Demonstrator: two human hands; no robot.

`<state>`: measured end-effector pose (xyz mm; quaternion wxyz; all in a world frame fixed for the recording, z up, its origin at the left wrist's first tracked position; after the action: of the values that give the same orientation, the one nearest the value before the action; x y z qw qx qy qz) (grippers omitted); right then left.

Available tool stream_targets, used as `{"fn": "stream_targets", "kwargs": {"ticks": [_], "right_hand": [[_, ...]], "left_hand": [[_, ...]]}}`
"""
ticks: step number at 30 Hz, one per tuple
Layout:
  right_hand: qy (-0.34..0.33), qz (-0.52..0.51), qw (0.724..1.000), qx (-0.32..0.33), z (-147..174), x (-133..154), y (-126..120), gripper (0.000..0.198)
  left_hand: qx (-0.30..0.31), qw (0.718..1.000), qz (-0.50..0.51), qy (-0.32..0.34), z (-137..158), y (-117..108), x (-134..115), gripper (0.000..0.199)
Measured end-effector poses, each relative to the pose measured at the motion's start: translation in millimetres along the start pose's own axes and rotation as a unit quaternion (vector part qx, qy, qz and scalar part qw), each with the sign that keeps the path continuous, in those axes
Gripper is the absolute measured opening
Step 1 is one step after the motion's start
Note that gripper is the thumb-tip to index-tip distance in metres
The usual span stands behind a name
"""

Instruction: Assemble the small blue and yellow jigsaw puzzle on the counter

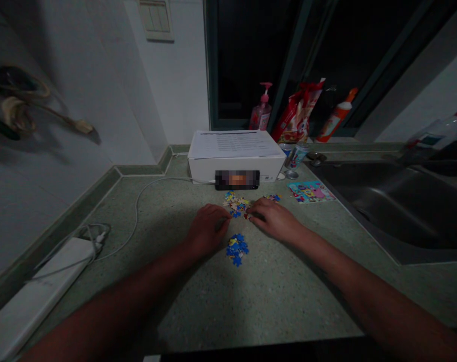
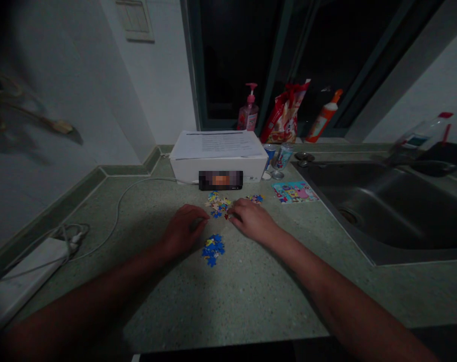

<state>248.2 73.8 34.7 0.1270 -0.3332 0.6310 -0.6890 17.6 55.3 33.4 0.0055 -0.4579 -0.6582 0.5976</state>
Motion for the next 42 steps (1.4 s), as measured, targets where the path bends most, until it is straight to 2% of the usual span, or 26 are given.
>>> {"fn": "stream_targets", "kwargs": {"ticks": [3,14,19,22,25,29,34,42], "right_hand": [[0.001,-0.009,1.000,0.008,-2.8,3.2,5.8,0.018],[0.000,-0.035,0.999,-0.011,-3.4,5.6,2.7,0.013],[0.023,-0.096,0.995,-0.016,-3.9,-0.9,4.9,0.011],[0.039,-0.200,0.979,-0.011,-5.4,-6.5,11.9,0.010],[0.054,-0.306,0.950,-0.017,-7.5,-8.7,19.2,0.009],[0.054,-0.386,0.920,-0.028,-11.1,-3.6,25.6,0.010],[0.032,-0.422,0.906,-0.023,-13.3,4.9,31.7,0.016],[0.033,-0.439,0.898,0.000,-13.3,16.0,29.7,0.008]], "left_hand": [[0.002,1.000,-0.005,-0.003,-0.6,0.5,0.3,0.018],[0.008,1.000,-0.002,-0.002,0.2,0.5,-1.1,0.019],[0.013,1.000,0.002,-0.003,0.4,0.3,-1.3,0.019],[0.014,1.000,0.002,0.002,0.6,-0.6,-2.9,0.018],[0.023,1.000,0.004,-0.009,0.5,-0.7,-2.5,0.017],[0.029,0.999,0.018,-0.010,0.5,0.7,-1.2,0.013],[0.047,0.998,0.031,-0.021,1.3,3.2,-0.5,0.014],[0.055,0.998,0.040,-0.014,1.6,1.3,-3.8,0.014]]}}
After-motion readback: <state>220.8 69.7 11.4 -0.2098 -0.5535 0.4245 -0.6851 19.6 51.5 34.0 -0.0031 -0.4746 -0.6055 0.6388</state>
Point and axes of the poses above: each hand's wrist, its own z-axis away from the middle knuckle, its own y-axis out of the palm, x = y × z, the point moved 5 cm from there along -z, towards the middle knuckle, and after that the axes turned 14 degrees about x, right-handed, at the moved point
